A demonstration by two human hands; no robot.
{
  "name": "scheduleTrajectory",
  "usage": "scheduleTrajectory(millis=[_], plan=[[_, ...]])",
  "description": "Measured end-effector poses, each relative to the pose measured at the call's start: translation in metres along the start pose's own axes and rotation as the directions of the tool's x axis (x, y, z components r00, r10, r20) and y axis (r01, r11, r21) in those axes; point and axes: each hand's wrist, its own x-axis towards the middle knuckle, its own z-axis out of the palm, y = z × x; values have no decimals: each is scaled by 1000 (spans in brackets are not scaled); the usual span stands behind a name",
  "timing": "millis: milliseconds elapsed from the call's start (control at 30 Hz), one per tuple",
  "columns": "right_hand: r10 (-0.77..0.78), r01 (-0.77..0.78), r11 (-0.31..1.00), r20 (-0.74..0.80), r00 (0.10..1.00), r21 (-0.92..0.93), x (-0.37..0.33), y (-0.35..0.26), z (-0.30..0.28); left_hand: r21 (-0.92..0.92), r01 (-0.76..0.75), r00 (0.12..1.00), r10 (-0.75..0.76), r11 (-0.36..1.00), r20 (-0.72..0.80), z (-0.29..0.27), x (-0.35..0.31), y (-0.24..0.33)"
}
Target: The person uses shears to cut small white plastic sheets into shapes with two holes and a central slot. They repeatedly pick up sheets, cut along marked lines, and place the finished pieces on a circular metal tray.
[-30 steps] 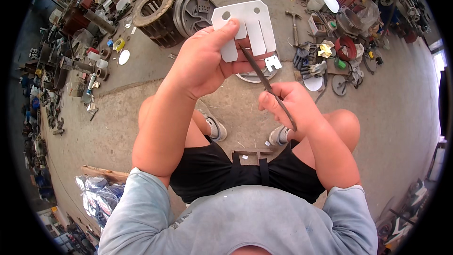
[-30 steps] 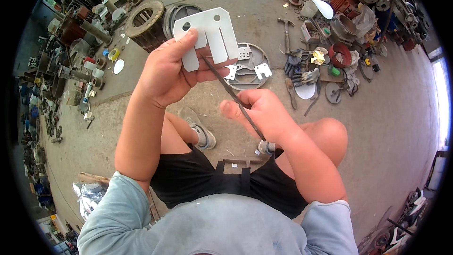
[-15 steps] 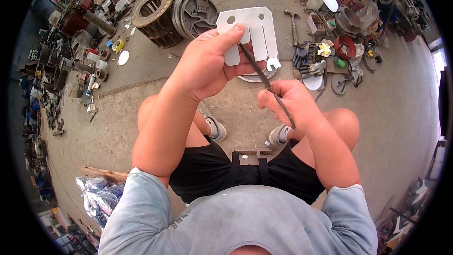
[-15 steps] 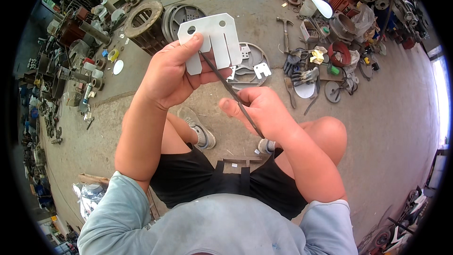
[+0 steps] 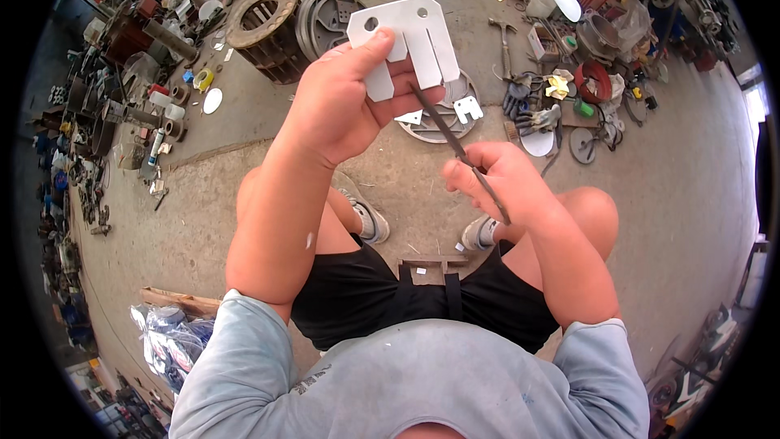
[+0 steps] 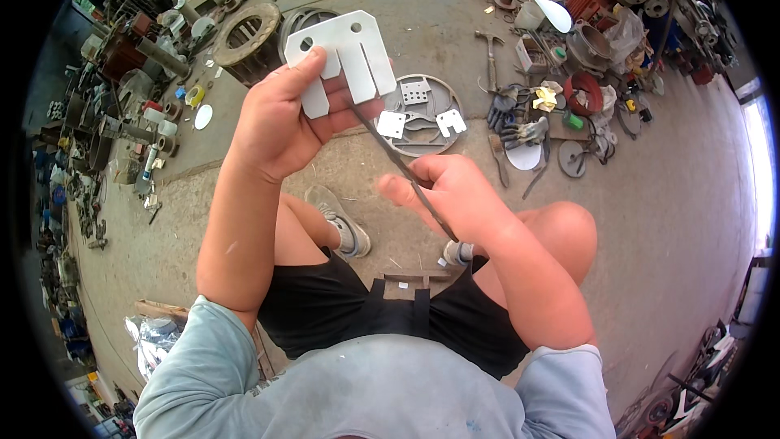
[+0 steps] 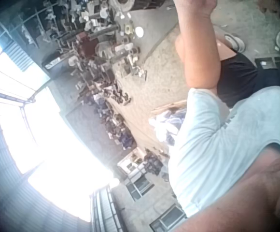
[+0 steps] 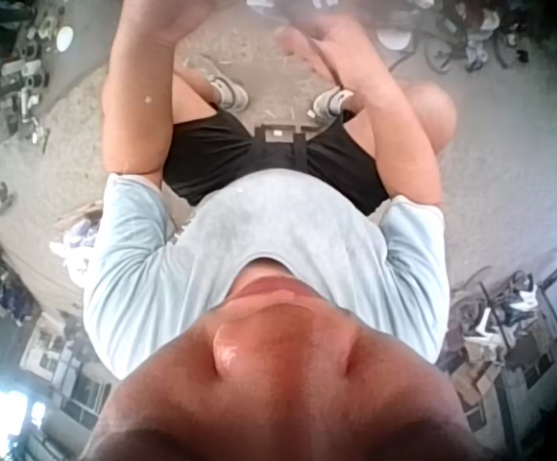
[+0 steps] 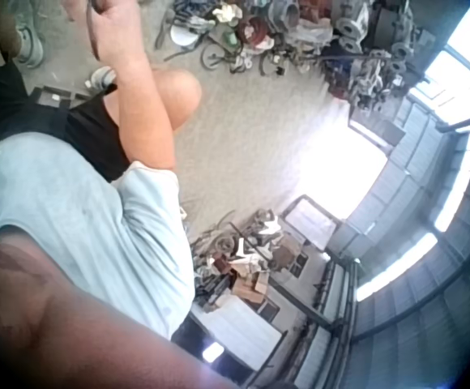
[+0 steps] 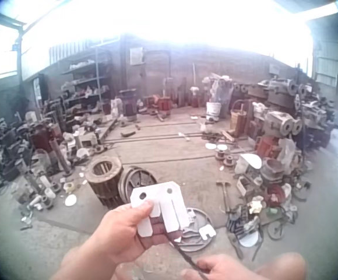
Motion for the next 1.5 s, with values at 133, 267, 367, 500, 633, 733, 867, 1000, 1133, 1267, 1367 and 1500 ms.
scheduleTrajectory(millis=[133, 267, 367, 500, 633, 733, 867, 1000, 1133, 1267, 1367, 1500], plan=[[-43, 43, 999, 10, 999, -8, -2, 2, -4, -12, -26, 1000, 26, 1000, -10, -1, 0, 5], [-65, 65, 998, 12, 998, -1, -2, 1, -3, -2, -7, 1000, 6, 1000, -10, 0, -1, 3], [-99, 99, 995, -4, 995, -11, 0, 2, -2, 2, 3, 1000, -3, 1000, 0, 1, -1, 2], [-40, 39, 997, 21, 999, 74, -2, -2, -2, -1, 11, 1000, -11, 1000, 13, -3, 0, 2], [-22, 19, 997, 53, 998, 70, -4, -4, -5, 17, -15, 1000, 15, 1000, 6, -1, -3, 4], [-6, 4, 999, 38, 999, 43, -2, 0, -6, 8, -42, 999, 42, 999, -13, -2, 0, 7], [-64, 66, 996, -34, 997, 63, -4, 0, -2, 8, -69, 996, 69, 998, -63, -4, -1, 14], [-48, 50, 996, -22, 999, 70, -6, -3, -6, 13, -60, 996, 61, 998, -70, -4, -3, 14], [-40, 40, 999, -5, 999, 31, -3, -2, -10, 29, -41, 998, 42, 999, -46, -3, -2, 12], [-84, 85, 996, -24, 996, 35, -1, -1, -8, 26, -30, 998, 31, 999, -46, -3, -1, 12], [-61, 61, 996, -5, 998, 65, -1, 1, -9, 21, -28, 999, 29, 999, -44, -4, -1, 12], [-61, 59, 993, 15, 998, 105, -2, 0, -8, -2, -21, 999, 21, 1000, -29, -6, 0, 12]])
